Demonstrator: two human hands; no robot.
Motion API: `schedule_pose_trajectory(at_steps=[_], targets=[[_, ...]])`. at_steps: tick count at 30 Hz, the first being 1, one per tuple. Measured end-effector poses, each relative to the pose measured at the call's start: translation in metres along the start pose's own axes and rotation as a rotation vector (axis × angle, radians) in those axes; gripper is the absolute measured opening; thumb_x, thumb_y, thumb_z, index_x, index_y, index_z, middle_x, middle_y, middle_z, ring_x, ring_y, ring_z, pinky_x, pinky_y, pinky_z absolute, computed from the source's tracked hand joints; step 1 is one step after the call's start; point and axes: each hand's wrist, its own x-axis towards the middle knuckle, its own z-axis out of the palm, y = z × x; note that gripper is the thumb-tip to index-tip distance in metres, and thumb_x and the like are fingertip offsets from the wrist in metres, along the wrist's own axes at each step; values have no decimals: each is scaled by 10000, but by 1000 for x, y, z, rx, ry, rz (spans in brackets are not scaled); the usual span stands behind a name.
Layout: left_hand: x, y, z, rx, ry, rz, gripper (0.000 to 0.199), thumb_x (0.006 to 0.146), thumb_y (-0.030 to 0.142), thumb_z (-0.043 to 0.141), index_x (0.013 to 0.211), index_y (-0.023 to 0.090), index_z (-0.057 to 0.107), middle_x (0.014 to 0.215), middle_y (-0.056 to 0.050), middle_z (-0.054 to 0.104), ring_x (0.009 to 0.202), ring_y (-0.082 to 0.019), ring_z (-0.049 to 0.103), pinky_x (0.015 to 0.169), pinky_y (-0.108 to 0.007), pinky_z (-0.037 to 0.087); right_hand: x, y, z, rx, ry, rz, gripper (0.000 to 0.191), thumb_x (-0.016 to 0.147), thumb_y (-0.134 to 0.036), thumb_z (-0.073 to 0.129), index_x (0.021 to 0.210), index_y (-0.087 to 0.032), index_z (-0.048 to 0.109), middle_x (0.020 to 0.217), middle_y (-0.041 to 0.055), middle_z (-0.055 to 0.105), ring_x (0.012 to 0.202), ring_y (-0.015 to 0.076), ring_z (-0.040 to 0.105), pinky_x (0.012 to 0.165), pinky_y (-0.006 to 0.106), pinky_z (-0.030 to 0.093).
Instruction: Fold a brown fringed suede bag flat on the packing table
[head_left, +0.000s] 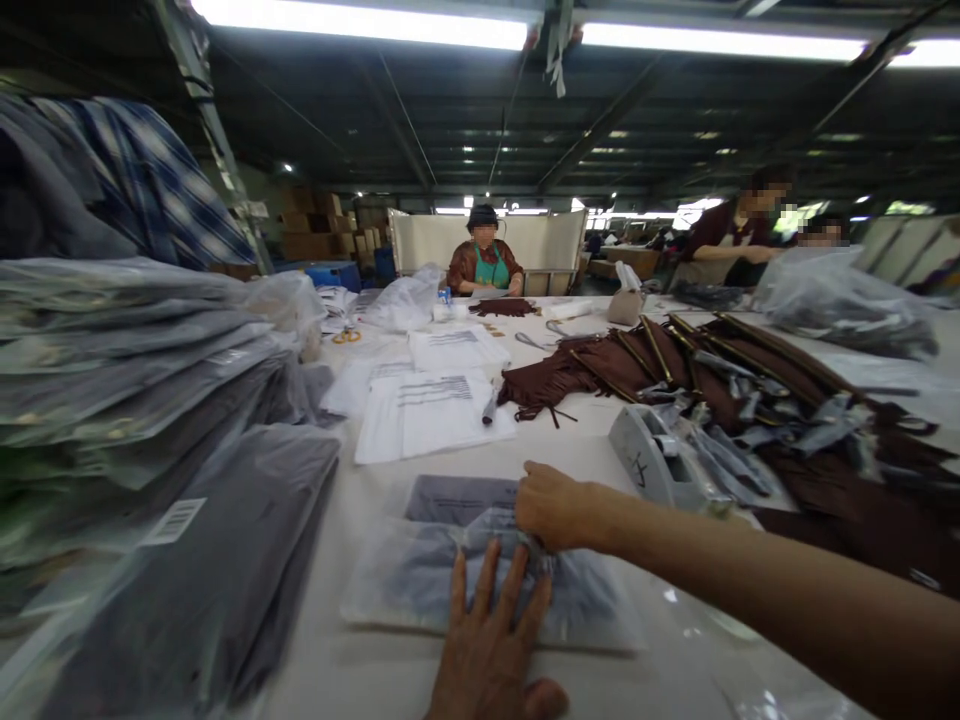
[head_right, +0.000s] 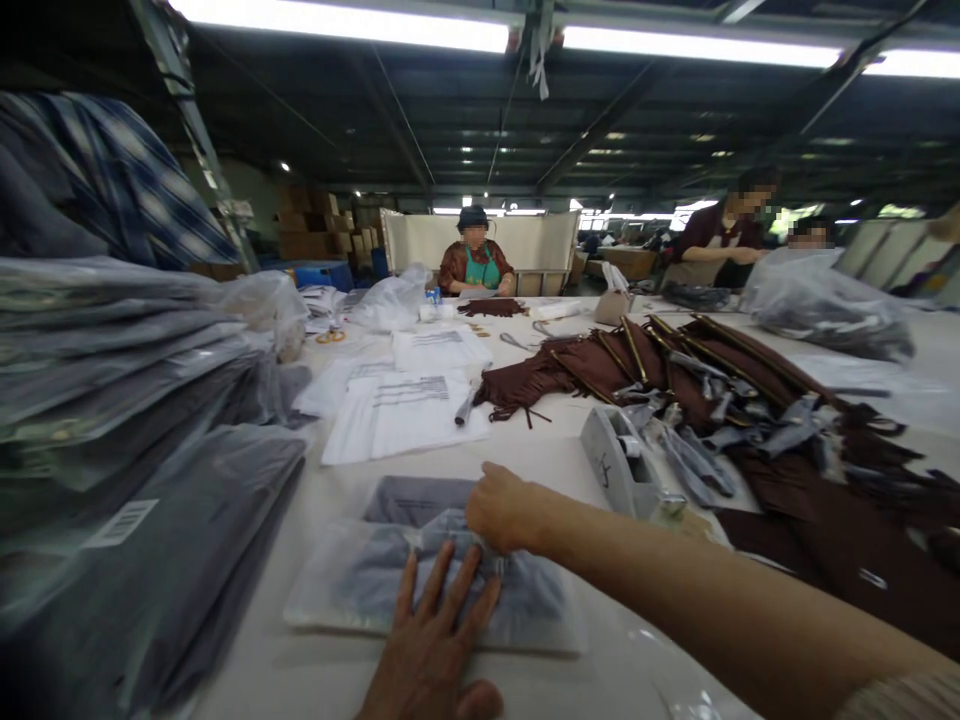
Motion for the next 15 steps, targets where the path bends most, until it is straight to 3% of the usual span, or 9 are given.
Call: schedule_pose_trajectory(at_steps=[3, 5, 7, 10, 12, 15], targets=[[1, 1, 1, 5, 37, -6, 888, 772, 754, 498, 1497, 282, 296, 1537, -75, 383, 1404, -388, 233, 1129, -616, -77, 13, 20, 7, -18, 63, -11, 332, 481, -122, 855, 728, -216, 654, 893, 58, 719, 913, 257, 610, 976, 399, 369], [2, 1, 0, 7, 47, -20, 887, 763, 741, 529, 1492, 288, 306, 1530, -74, 396, 1404, -385, 234, 1133, -616, -71, 5, 43, 3, 5, 136, 47, 432, 491, -159, 872, 866, -218, 665, 1023, 74, 699, 1011, 276, 586, 985, 397, 362], [1, 0, 0, 10, 65, -28, 883, 763, 746, 529, 1487, 288, 320, 1525, -73, 404, 1416, -382, 218, 1138, -617, -70, -17, 71, -3, 45, 236, 162, 428, 598, -196, 830, 987, -224, 656, 1146, 82, 664, 1118, 287, 547, 1017, 408, 334], [1, -1, 6, 34, 117, 1, 792, 805, 710, 518, 1465, 300, 367, 1502, -54, 444, 1429, -355, 223, 1158, -595, -72, -73, 115, -8, 126, 427, 444, 335, 802, -287, 656, 1127, -215, 612, 1251, 114, 608, 1200, 304, 499, 1039, 451, 309], [1, 3, 14, 66, 160, -30, 607, 856, 543, 580, 1417, 362, 434, 1446, -9, 519, 1392, -323, 328, 1172, -588, -50, -118, 139, -3, 206, 525, 678, 263, 838, -323, 575, 1060, -191, 625, 1095, 130, 663, 1051, 302, 582, 949, 451, 380], [4, 15, 31, 90, 198, -181, 475, 852, 222, 621, 1263, 455, 572, 1299, 34, 645, 1228, -303, 547, 1164, -636, 50, -171, 155, 18, 419, 597, 961, 122, 747, -297, 636, 809, -192, 633, 672, 53, 655, 661, 242, 615, 668, 374, 448]])
